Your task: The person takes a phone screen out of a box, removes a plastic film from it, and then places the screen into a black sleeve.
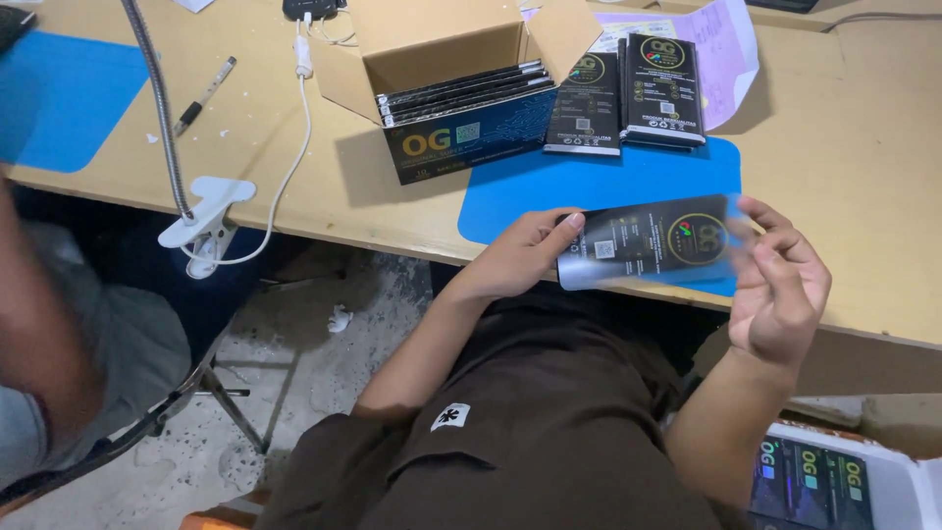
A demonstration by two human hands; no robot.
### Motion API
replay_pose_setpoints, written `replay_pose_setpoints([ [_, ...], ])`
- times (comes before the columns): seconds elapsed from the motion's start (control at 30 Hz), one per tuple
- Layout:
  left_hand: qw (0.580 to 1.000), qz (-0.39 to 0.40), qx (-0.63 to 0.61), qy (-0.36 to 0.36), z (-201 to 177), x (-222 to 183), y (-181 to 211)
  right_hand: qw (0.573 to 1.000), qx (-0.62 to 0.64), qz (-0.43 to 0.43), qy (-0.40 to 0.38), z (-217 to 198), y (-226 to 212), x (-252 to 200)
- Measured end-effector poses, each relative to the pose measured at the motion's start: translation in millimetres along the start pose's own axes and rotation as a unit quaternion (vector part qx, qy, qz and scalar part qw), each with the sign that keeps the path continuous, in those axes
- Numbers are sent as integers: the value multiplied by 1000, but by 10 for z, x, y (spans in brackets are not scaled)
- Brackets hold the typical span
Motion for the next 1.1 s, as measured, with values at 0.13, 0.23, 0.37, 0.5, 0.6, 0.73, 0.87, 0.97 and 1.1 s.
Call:
replay_pose_setpoints([
  [0.13, 1000, 3, -1, 3, 13, -4, -11, 998, -26, -48, 1, 0, 10, -7],
  [0.23, 999, -28, -42, -8, 26, 6, -47, 998, -28, -52, -8, 46, -119, -78],
  [0.37, 997, -39, -63, -10, 23, -5, -22, 999, -21, -45, -8, 44, -142, -115],
  [0.5, 997, -41, -57, -9, 11, 3, -29, 999, -18, -48, -8, 35, -115, -90],
  [0.6, 1000, -6, -26, -1, 5, 11, -36, 999, -18, -49, -10, -2, -94, -79],
  [0.73, 999, 28, -20, -1, 12, 2, -23, 998, -32, -53, -9, -45, -95, -80],
  [0.87, 999, 16, -39, -12, 13, -5, -10, 998, -32, -60, 1, -99, -11, -18],
  [0.97, 999, 28, -25, 3, 13, -2, 11, 998, -32, -59, 10, -152, 118, 78],
  [1.1, 999, 11, -28, 39, 3, 9, 29, 997, 5, 0, 79, -182, 123, 159],
])
Point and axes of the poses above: each hand's wrist, its own x-axis towards the middle knuckle, its own z-axis out of the palm, y = z × x, the point moved 2 cm from there along x, towards the middle knuckle, and after that the axes turned 11 degrees about y, right-handed, at the moved point
